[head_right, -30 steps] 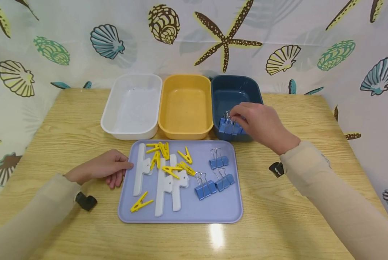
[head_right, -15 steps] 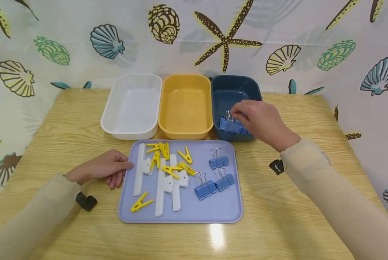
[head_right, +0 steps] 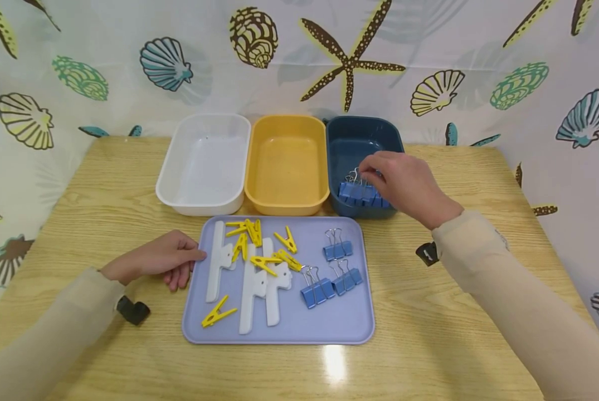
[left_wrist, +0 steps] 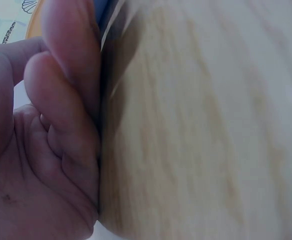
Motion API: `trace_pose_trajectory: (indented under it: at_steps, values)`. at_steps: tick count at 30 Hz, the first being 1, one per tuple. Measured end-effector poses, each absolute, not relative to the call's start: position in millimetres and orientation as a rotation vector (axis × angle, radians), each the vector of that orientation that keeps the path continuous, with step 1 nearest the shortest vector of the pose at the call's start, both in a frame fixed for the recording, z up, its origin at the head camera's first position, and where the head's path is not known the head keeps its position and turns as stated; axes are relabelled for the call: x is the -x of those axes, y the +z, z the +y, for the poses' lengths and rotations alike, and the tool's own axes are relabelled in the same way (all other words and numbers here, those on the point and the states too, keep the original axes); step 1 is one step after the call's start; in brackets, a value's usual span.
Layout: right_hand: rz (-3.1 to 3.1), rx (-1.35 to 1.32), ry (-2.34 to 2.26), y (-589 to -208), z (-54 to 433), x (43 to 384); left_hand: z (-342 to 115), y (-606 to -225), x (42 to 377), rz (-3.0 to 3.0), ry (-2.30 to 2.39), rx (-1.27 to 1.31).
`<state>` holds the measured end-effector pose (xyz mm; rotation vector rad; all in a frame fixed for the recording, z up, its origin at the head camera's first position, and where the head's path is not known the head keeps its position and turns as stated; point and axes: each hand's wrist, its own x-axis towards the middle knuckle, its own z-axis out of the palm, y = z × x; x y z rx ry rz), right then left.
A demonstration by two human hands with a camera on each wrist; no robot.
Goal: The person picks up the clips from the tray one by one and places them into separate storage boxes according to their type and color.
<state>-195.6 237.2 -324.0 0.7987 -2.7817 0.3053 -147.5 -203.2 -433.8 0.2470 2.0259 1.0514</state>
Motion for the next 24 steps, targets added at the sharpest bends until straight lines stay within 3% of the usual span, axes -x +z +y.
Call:
trace_pose_trajectory:
  at_steps: [24]
  values:
    - [-2.814,-0.763,0.288,-329.8,241.3,208.1,-202.3,-432.1,146.3,2.022,1.072,-0.238]
